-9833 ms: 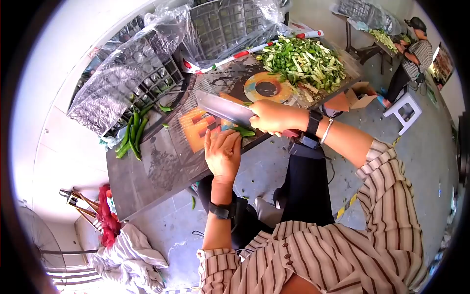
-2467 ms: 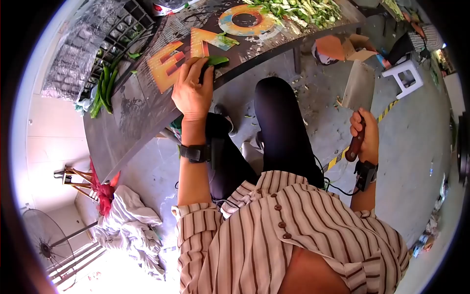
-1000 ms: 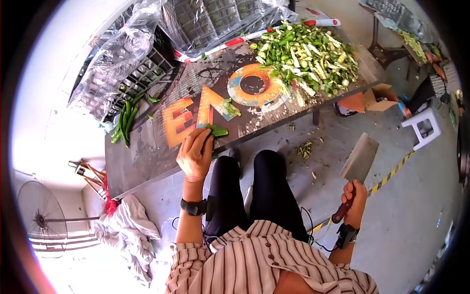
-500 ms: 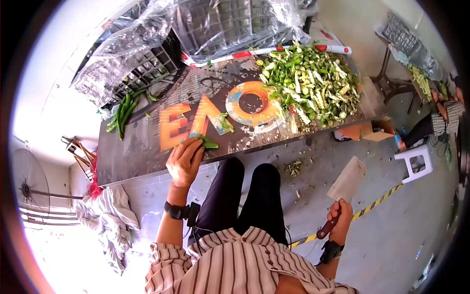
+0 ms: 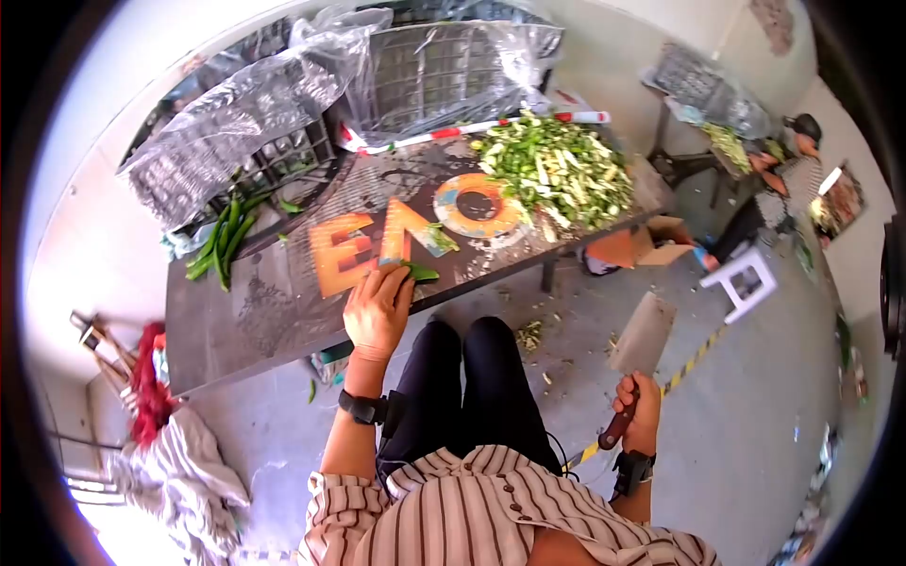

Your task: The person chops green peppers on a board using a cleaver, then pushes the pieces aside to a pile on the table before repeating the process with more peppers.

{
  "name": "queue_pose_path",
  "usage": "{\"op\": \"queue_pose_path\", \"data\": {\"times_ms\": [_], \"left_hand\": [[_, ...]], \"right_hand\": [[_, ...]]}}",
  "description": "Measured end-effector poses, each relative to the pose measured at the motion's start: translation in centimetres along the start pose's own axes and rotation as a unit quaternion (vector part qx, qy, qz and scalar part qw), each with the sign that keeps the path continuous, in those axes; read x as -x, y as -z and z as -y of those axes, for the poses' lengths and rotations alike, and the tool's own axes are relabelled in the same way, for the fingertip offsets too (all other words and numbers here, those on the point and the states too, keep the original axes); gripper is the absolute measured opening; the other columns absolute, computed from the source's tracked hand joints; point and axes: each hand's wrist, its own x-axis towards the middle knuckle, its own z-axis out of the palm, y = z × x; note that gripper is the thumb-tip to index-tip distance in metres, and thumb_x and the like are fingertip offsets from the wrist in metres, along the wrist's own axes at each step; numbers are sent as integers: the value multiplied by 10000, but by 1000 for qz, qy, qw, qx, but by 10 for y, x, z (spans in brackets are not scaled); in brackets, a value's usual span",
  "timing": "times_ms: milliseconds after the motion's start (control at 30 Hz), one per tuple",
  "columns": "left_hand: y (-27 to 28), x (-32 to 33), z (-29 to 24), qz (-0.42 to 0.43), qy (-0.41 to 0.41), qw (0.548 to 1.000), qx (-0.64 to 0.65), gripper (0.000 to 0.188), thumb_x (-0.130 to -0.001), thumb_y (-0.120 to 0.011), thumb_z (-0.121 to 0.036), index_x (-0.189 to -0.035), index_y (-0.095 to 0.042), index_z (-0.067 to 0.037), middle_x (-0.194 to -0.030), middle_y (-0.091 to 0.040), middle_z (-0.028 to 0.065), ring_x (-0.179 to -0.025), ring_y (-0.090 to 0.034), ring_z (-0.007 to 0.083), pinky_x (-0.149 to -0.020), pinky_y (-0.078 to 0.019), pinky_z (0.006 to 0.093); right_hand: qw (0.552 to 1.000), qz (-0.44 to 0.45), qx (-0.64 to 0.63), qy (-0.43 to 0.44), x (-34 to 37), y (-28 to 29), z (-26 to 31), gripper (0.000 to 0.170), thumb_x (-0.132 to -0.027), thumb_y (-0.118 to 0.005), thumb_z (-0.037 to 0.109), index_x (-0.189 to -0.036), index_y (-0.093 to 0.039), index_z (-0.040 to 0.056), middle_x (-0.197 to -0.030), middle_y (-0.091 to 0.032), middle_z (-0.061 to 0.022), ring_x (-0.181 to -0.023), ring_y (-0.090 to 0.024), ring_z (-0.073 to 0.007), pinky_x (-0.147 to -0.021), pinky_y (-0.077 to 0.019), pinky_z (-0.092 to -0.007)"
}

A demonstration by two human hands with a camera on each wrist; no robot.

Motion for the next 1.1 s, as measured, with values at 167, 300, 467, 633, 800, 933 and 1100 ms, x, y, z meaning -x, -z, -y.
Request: {"op": "queue_pose_path", "data": {"times_ms": [167, 300, 467, 633, 800, 933, 1100], "left_hand": [[-3, -2, 4, -47, -29, 998, 17, 137, -807, -718, -144, -938, -692, -110, -958, -671, 17, -859, -652, 252, -786, -514, 345], [-3, 1, 4, -30, 7, 998, 49, 143, -806, -714, -136, -945, -701, -103, -950, -673, 20, -880, -642, 259, -801, -512, 354], [-4, 1, 7, -35, 4, 997, 69, 125, -804, -705, -124, -926, -704, -96, -948, -670, 26, -878, -637, 259, -799, -505, 353], [-5, 3, 9, -36, -3, 996, 76, 133, -799, -700, -121, -928, -704, -88, -949, -670, 32, -895, -636, 261, -818, -500, 355], [-8, 2, 8, -52, 1, 996, 73, 138, -796, -699, -126, -932, -707, -99, -946, -670, 27, -898, -634, 261, -826, -501, 356], [-8, 4, 8, -21, 27, 997, 75, 200, -799, -688, -126, -997, -686, -99, -1013, -659, 30, -901, -631, 257, -852, -494, 363], [0, 0, 3, -4, 29, 997, 72, 287, -787, -699, -95, -1073, -691, -93, -1046, -655, 38, -964, -623, 263, -916, -480, 385]], "right_hand": [[998, -11, 25, 52, 34, 3, 11, 143, -938, -522, 187, -851, -473, 85, -691, -475, 3, -545, -429, -77, -469, -399, -241], [996, -15, 20, 81, 44, 12, 19, 146, -934, -525, 188, -841, -471, 89, -693, -470, 5, -554, -425, -82, -476, -394, -248], [994, 14, 6, 112, 50, 10, 24, 157, -932, -534, 194, -830, -466, 95, -705, -463, 8, -557, -416, -79, -484, -390, -247], [993, 45, 15, 112, 53, 9, 23, 160, -939, -533, 201, -838, -468, 95, -708, -464, 8, -561, -422, -75, -490, -399, -243], [994, 50, 30, 90, 46, -14, 27, 141, -949, -526, 199, -877, -470, 91, -705, -476, 10, -555, -437, -69, -479, -405, -235], [990, 98, 70, 67, 23, -37, 27, 120, -961, -518, 183, -948, -503, 65, -709, -509, 1, -534, -466, -73, -448, -430, -247], [966, 189, 176, -3, 10, -107, 36, 166, -965, -540, 188, -1020, -514, 33, -718, -539, -19, -516, -490, -83, -427, -442, -263]]}}
